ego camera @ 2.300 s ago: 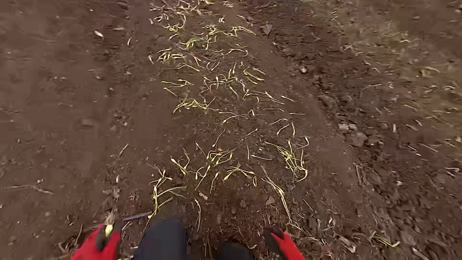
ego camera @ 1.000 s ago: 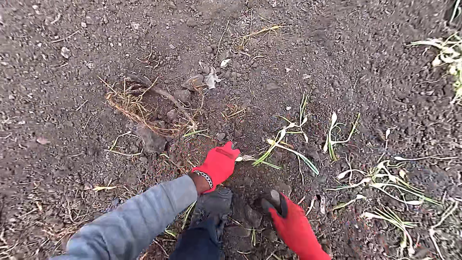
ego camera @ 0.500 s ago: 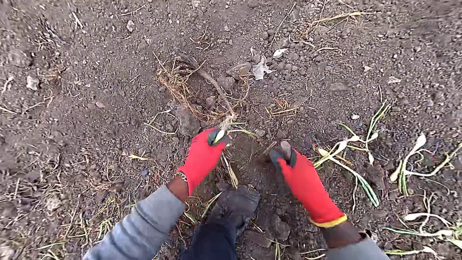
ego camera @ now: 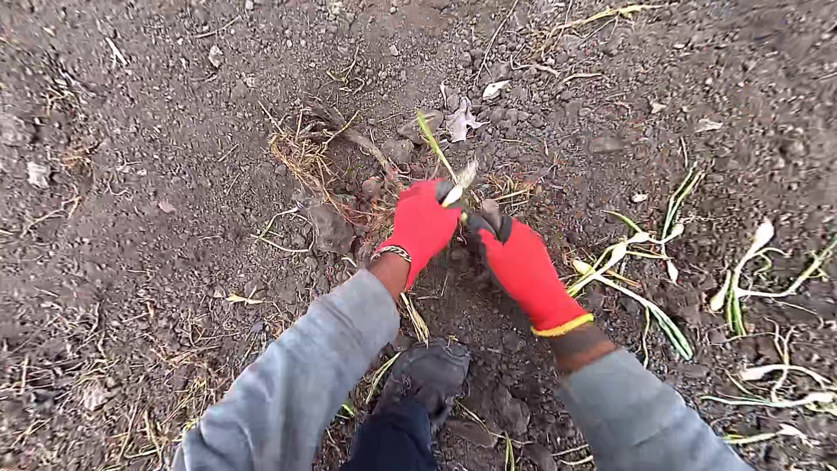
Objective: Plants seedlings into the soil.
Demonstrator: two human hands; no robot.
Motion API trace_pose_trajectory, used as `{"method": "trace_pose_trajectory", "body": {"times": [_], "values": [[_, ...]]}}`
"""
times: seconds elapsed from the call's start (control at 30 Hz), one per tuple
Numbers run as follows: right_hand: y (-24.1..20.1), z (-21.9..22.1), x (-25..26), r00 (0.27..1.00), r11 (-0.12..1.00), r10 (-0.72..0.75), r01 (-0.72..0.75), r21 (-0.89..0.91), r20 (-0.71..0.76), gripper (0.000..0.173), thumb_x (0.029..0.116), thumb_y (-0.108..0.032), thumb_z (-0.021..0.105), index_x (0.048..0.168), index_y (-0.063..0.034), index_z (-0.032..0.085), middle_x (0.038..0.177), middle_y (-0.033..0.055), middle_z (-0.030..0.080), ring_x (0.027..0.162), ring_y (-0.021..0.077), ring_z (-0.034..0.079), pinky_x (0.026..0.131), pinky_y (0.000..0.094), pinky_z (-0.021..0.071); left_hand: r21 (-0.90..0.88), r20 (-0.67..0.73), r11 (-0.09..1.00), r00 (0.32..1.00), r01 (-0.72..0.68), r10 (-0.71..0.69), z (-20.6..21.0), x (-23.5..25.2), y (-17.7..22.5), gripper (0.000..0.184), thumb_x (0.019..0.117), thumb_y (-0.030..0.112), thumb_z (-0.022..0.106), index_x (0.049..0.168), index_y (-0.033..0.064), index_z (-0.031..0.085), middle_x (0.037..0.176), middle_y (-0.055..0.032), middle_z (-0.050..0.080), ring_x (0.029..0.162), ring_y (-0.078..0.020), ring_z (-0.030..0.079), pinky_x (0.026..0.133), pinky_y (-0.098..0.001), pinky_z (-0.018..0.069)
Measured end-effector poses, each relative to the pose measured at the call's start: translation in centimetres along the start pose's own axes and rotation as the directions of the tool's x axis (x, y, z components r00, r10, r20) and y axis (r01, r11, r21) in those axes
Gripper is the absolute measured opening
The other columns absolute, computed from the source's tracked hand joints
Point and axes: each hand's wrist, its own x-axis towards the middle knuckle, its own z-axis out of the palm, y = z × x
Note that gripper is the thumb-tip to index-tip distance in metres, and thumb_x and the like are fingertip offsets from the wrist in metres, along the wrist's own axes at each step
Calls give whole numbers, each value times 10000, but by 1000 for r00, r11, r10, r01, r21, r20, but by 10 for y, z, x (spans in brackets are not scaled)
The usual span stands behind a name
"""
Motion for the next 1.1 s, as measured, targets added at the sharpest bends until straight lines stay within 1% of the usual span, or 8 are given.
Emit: {"method": "trace_pose_trajectory", "body": {"times": [0.13, 0.37, 0.47, 0.53, 0.7, 0.77, 0.87, 1.1], "values": [[2, -84, -97, 988, 955, -6, 51, 291, -153, 392, 1036, -507, 487, 1240, -212, 643, 661, -26, 560, 463, 125, 525, 389, 366, 479, 96, 313, 995, 948, 33, -61, 41, -21, -28, 278, 960, 325, 704, 1151, 125, 717, 1064, -131, 729, 1021, -306, 698, 907, -592, 550], [39, -58, -105, 1000, 1000, 16, -16, -10, -1, 384, 976, -479, 558, 1105, -144, 691, 751, 39, 650, 665, 213, 649, 592, 500, 532, 116, 82, 989, 993, -92, 83, -40, -70, -13, 201, 1005, 192, 661, 1183, 137, 737, 954, -52, 753, 840, -180, 731, 801, -461, 621], [3, -129, -109, 980, 928, -112, 162, 335, -165, 279, 1051, -398, 528, 1158, -180, 665, 648, -25, 542, 444, 88, 489, 377, 292, 440, 368, 308, 905, 947, -211, 96, -6, -99, -21, 321, 1048, 271, 596, 1328, 145, 690, 1171, -133, 735, 1114, -310, 696, 996, -560, 532], [14, -155, -94, 943, 707, -307, 317, 633, -129, 195, 1058, -181, 476, 1155, -43, 574, 708, 8, 517, 510, 60, 512, 446, 212, 468, 411, 363, 878, 927, -246, 90, -4, -109, -15, 378, 1065, 238, 556, 1425, 146, 628, 1264, -191, 678, 1158, -360, 664, 999, -567, 524], [20, -14, -37, 971, 993, -50, 73, 93, -232, 433, 1020, -438, 562, 1100, -19, 637, 901, 200, 665, 834, 381, 678, 719, 625, 528, 540, 120, 751, 918, -380, 378, -42, -61, 62, 188, 1009, 252, 646, 1120, 161, 767, 1049, -143, 725, 990, -342, 703, 841, -594, 551], [33, -24, -73, 992, 991, 41, -26, 132, -116, 459, 1052, -498, 498, 1168, -62, 583, 858, 176, 630, 732, 354, 656, 601, 574, 524, 631, 275, 672, 922, -387, 273, -1, -37, 78, 168, 947, 268, 671, 1024, 148, 758, 1044, -141, 734, 1046, -365, 693, 862, -637, 532], [35, -84, -153, 955, 935, 95, 11, 355, -281, 384, 1033, -521, 513, 1153, -180, 641, 676, -18, 604, 481, 124, 560, 397, 356, 492, 618, 587, 641, 810, -455, 8, 73, -44, 53, 332, 899, 133, 713, 1224, 66, 703, 1267, -181, 678, 1217, -389, 627, 983, -627, 502], [128, -27, -209, 961, 947, 254, -223, 231, -114, 525, 972, -482, 550, 1217, -36, 679, 937, 113, 732, 884, 248, 723, 792, 508, 581, 551, 187, 730, 912, -405, 365, 57, -67, 101, 502, 962, 496, 663, 1274, 104, 688, 1151, -197, 700, 1070, -397, 679, 906, -627, 527]]}}
